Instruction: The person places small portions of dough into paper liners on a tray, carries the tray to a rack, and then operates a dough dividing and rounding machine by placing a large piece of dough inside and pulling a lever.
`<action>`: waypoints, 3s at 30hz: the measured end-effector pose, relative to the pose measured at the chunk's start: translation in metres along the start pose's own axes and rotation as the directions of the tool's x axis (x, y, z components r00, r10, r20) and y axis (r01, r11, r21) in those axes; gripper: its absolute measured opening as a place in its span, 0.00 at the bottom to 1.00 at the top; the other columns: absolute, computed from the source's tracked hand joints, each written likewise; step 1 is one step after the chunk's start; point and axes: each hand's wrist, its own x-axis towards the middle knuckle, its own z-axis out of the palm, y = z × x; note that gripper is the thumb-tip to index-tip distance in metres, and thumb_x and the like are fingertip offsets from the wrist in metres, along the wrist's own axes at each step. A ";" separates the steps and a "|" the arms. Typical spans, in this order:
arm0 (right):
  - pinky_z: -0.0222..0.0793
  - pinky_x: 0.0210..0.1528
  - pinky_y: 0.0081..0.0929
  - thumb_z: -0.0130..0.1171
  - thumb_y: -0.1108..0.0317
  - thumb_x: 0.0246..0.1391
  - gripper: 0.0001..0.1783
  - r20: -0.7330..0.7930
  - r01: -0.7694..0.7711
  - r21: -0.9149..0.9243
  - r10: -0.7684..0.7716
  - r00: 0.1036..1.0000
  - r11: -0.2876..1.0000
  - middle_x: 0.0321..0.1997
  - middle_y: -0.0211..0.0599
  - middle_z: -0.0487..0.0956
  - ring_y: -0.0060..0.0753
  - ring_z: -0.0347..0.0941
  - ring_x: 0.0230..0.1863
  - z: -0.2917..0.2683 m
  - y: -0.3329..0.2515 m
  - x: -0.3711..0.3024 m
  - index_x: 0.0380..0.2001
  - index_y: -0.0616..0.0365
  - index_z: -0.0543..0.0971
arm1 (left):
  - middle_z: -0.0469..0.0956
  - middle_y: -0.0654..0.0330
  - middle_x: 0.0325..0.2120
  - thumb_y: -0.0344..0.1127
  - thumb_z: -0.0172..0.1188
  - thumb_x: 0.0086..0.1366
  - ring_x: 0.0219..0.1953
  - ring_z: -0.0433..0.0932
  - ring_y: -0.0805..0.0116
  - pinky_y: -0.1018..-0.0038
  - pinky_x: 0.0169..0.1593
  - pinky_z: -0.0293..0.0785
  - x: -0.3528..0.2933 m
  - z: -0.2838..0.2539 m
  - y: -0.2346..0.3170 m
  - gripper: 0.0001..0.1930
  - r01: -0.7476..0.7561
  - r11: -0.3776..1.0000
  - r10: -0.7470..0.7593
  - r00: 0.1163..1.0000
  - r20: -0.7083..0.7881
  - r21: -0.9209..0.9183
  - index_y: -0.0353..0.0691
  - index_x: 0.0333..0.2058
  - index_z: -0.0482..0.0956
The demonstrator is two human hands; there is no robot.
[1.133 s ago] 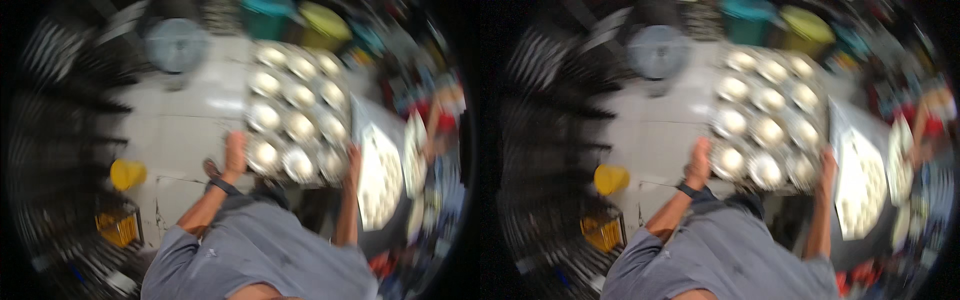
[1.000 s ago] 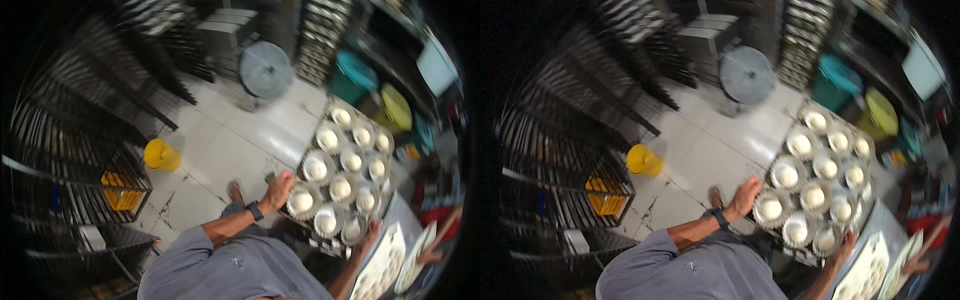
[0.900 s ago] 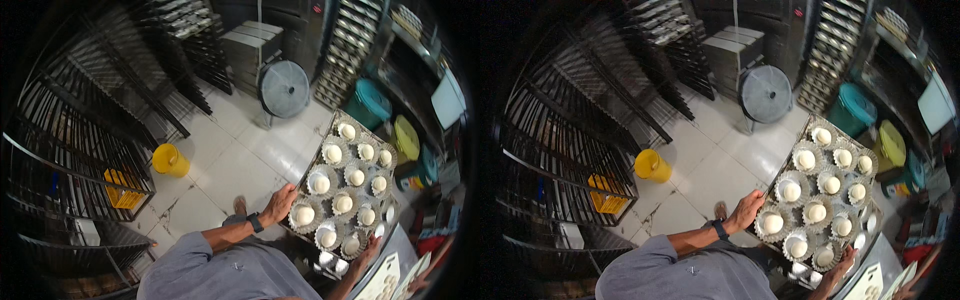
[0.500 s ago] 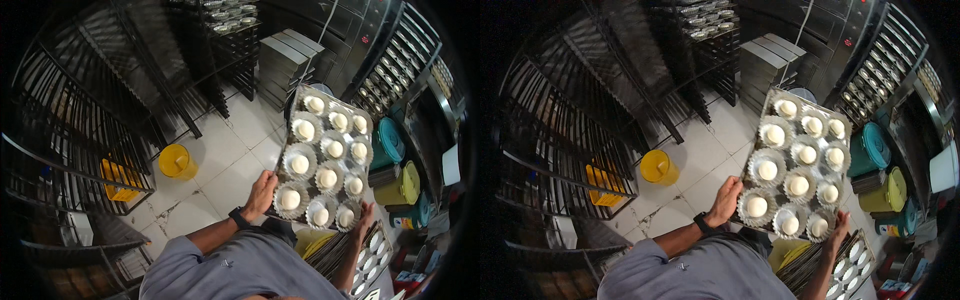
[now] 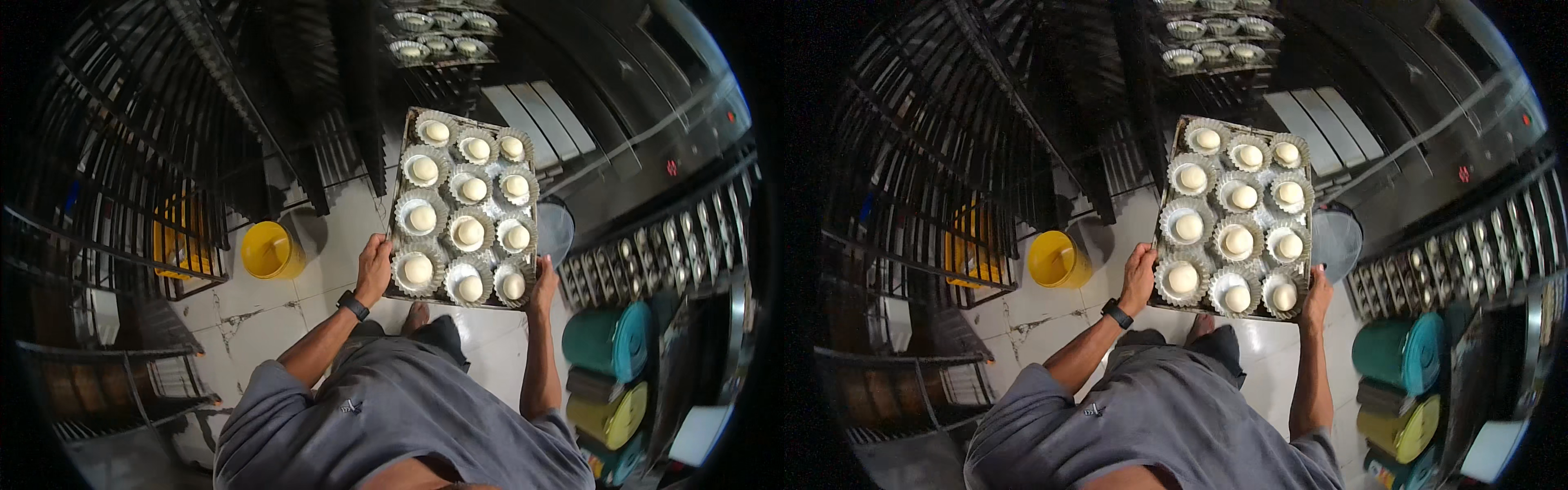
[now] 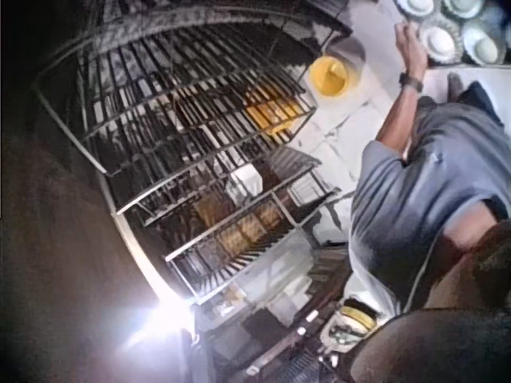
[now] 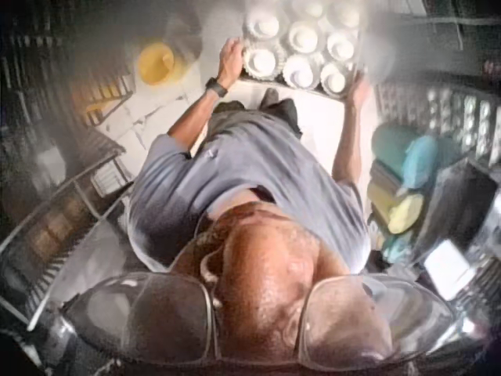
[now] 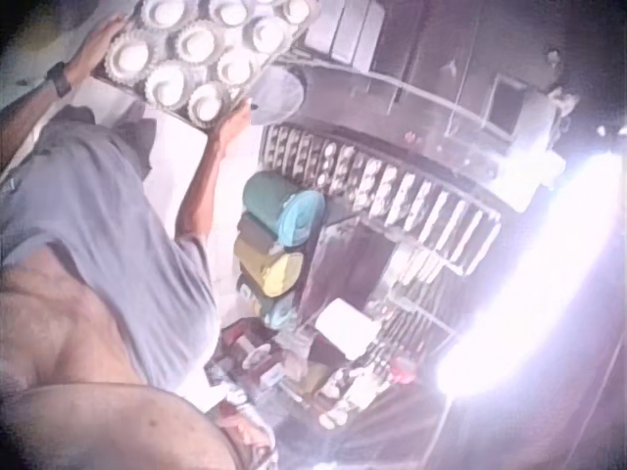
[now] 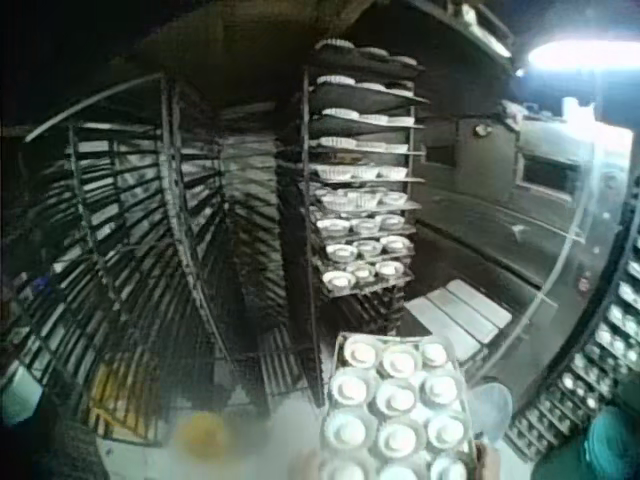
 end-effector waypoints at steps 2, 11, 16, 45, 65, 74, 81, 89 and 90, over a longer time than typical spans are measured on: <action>0.70 0.46 0.27 0.45 0.44 0.70 0.36 0.067 0.036 -0.112 -0.028 0.997 0.993 0.40 0.43 0.84 0.31 0.78 0.40 -0.020 -0.001 -0.003 0.43 0.74 0.81 | 0.73 0.49 0.28 0.39 0.50 0.72 0.32 0.72 0.58 0.64 0.41 0.70 -0.024 0.006 -0.003 0.13 0.031 0.999 -0.031 0.999 -0.040 0.009 0.32 0.40 0.71; 0.70 0.45 0.31 0.47 0.46 0.69 0.34 0.120 0.086 -0.091 -0.075 0.990 0.992 0.39 0.42 0.83 0.31 0.74 0.38 -0.023 -0.025 0.001 0.42 0.75 0.82 | 0.69 0.57 0.29 0.38 0.47 0.73 0.34 0.66 0.68 0.69 0.42 0.66 -0.058 0.031 0.002 0.13 0.008 0.998 -0.015 0.993 -0.118 -0.060 0.32 0.40 0.71; 0.71 0.48 0.29 0.45 0.49 0.70 0.33 0.194 0.116 -0.170 -0.082 0.978 0.979 0.42 0.45 0.84 0.33 0.77 0.42 -0.040 -0.030 0.019 0.45 0.76 0.81 | 0.75 0.48 0.25 0.37 0.48 0.73 0.25 0.74 0.55 0.61 0.34 0.70 -0.096 0.044 -0.009 0.12 0.001 0.992 -0.029 0.975 -0.219 -0.125 0.34 0.42 0.73; 0.69 0.61 0.48 0.39 0.30 0.66 0.47 0.375 -0.395 0.280 0.279 0.884 0.875 0.57 0.51 0.79 0.50 0.75 0.58 -0.087 -0.151 -0.071 0.62 0.68 0.68 | 0.75 0.61 0.34 0.44 0.51 0.77 0.36 0.71 0.70 0.73 0.43 0.70 -0.183 0.006 0.105 0.17 -0.013 0.915 -0.142 0.925 -0.352 -0.402 0.35 0.52 0.73; 0.75 0.52 0.41 0.52 0.69 0.66 0.09 0.489 -0.260 0.189 0.139 0.861 0.947 0.43 0.41 0.82 0.41 0.80 0.44 -0.009 -0.211 -0.177 0.40 0.62 0.78 | 0.77 0.55 0.47 0.56 0.50 0.75 0.39 0.83 0.61 0.63 0.40 0.81 -0.195 -0.064 0.133 0.24 0.341 0.580 -0.494 0.869 0.014 -0.740 0.44 0.57 0.69; 0.73 0.57 0.44 0.52 0.71 0.65 0.10 0.553 -0.279 0.141 0.159 0.818 0.950 0.46 0.45 0.82 0.45 0.79 0.47 -0.004 -0.193 -0.128 0.44 0.65 0.78 | 0.77 0.59 0.37 0.50 0.53 0.74 0.27 0.78 0.67 0.71 0.31 0.76 -0.412 -0.064 -0.001 0.20 0.518 0.583 -0.719 0.688 -0.100 -0.627 0.40 0.52 0.72; 0.74 0.59 0.44 0.56 0.64 0.68 0.21 0.618 -0.195 0.033 0.133 0.775 0.980 0.55 0.47 0.79 0.45 0.76 0.56 0.002 -0.157 -0.153 0.59 0.62 0.70 | 0.84 0.47 0.33 0.51 0.53 0.71 0.38 0.84 0.48 0.58 0.40 0.78 -0.655 -0.047 -0.144 0.19 0.697 0.690 -0.709 0.705 -0.011 0.198 0.39 0.42 0.81; 0.77 0.36 0.32 0.62 0.53 0.65 0.25 0.818 0.071 -0.522 0.475 0.325 0.850 0.41 0.36 0.82 0.34 0.80 0.35 -0.013 -0.017 -0.338 0.57 0.57 0.76 | 0.80 0.43 0.51 0.63 0.42 0.74 0.54 0.78 0.42 0.53 0.59 0.71 -0.763 -0.121 0.041 0.33 0.780 0.616 -0.788 0.608 0.098 0.110 0.40 0.53 0.82; 0.76 0.30 0.31 0.62 0.56 0.64 0.25 0.736 0.216 -0.665 0.581 0.347 0.715 0.39 0.39 0.82 0.33 0.79 0.33 0.004 -0.011 -0.405 0.58 0.60 0.76 | 0.80 0.42 0.51 0.63 0.42 0.74 0.54 0.78 0.41 0.53 0.59 0.71 -0.800 -0.131 0.039 0.33 0.783 0.622 -0.782 0.621 0.049 0.013 0.38 0.53 0.82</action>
